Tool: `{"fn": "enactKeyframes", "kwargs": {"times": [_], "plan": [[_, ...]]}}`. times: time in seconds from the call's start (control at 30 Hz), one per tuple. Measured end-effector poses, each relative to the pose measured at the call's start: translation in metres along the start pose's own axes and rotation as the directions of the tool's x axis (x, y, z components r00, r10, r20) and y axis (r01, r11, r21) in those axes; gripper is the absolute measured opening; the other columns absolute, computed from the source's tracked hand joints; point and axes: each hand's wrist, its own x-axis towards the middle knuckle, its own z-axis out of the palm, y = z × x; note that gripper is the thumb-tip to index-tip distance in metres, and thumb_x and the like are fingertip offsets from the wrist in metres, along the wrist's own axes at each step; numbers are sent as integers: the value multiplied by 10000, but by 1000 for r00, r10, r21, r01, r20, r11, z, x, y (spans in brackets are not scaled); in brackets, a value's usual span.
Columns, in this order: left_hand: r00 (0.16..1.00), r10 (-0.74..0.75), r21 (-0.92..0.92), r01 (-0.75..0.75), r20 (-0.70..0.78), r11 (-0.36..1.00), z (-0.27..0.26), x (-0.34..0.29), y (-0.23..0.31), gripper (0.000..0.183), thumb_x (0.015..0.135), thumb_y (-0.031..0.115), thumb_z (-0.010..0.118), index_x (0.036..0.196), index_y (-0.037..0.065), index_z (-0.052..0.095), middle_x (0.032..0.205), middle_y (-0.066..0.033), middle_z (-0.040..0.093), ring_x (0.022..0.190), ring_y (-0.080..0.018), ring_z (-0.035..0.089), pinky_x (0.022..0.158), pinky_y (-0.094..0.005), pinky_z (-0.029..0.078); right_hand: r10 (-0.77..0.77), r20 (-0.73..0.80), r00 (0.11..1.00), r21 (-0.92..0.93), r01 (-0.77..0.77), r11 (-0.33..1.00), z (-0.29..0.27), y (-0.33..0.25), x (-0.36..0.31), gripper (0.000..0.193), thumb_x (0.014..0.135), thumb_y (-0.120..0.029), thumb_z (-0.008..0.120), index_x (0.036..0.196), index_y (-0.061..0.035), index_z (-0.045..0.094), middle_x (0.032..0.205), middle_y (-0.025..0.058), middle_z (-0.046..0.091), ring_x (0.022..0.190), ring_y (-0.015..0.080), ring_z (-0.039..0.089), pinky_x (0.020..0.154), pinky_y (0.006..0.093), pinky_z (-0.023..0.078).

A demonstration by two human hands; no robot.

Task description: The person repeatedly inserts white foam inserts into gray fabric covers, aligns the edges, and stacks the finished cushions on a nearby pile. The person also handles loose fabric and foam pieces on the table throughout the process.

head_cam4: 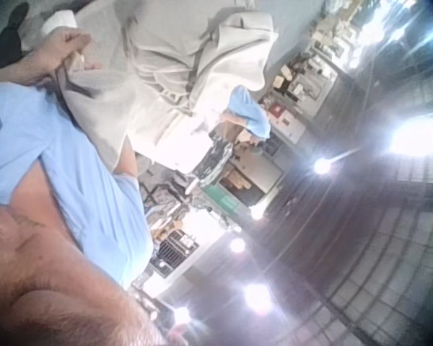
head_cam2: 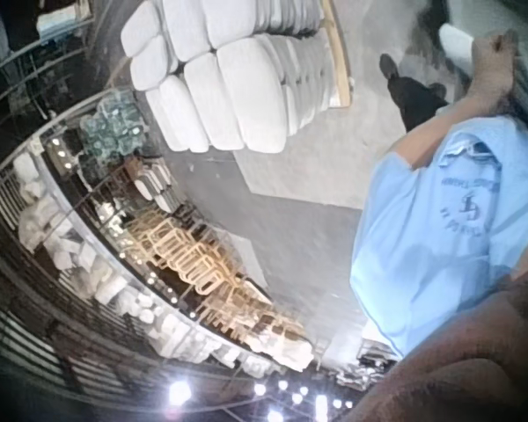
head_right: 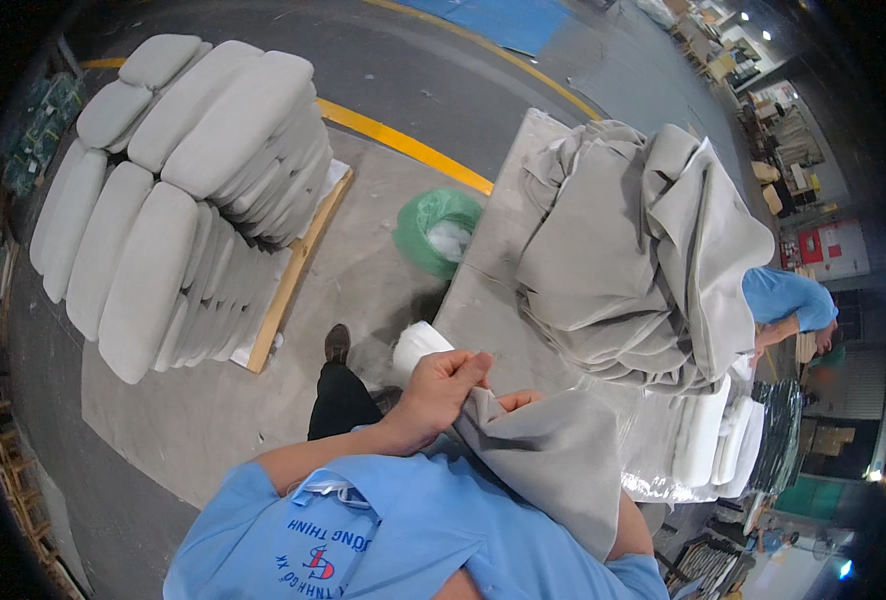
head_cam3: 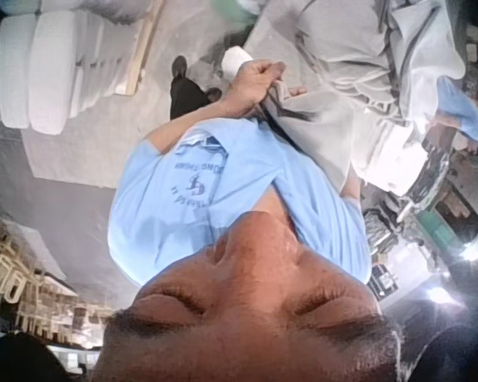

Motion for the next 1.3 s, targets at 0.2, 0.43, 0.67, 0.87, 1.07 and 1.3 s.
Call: {"fn": "enactKeyframes", "kwargs": {"times": [0.2,0.43,0.67,0.87,1.07,1.3], "plan": [[964,-141,-403,224,224,888,-18,-14,10,258,1088,330,633,1122,74,638,1005,13,678,891,-51,619,792,-248,510,-49,381,923,101,11,995,-32,8,27,263,891,-195,844,1061,-51,704,939,0,715,823,84,664,711,234,517],[797,-274,-321,494,538,808,-53,-47,-10,344,1097,305,613,1343,65,622,1174,7,685,1070,-82,621,965,-269,498,-50,535,844,68,16,998,-23,7,53,223,926,-202,808,1052,-55,695,952,-11,695,852,68,651,749,231,511],[944,-179,-435,288,276,853,-53,-57,-21,292,1111,260,587,1307,50,639,1176,14,674,1065,-82,610,966,-256,489,43,627,778,32,-81,996,-6,-9,69,254,988,-276,728,1100,-49,708,1009,5,710,879,90,671,772,250,522],[981,-45,-176,11,-189,984,-60,-49,-45,229,1130,225,531,1156,48,673,977,30,642,893,-80,560,827,-266,479,-15,435,900,-491,251,834,16,-15,94,319,1013,-335,674,1150,-49,714,1010,26,724,897,127,692,778,292,532],[890,230,184,-169,-395,968,-84,-9,-44,239,1126,230,517,1096,33,650,893,2,628,825,-88,540,759,-285,481,-294,466,835,-803,538,257,43,-27,120,294,949,-297,714,1128,-64,712,918,57,720,862,147,696,755,345,547],[843,306,438,-94,-443,894,-115,26,-90,288,1129,295,487,1122,36,613,935,-113,669,866,-215,628,819,-375,515,-409,566,716,-306,643,702,12,28,214,402,888,-150,764,1255,-19,667,1121,68,742,975,184,713,880,314,575]]}}
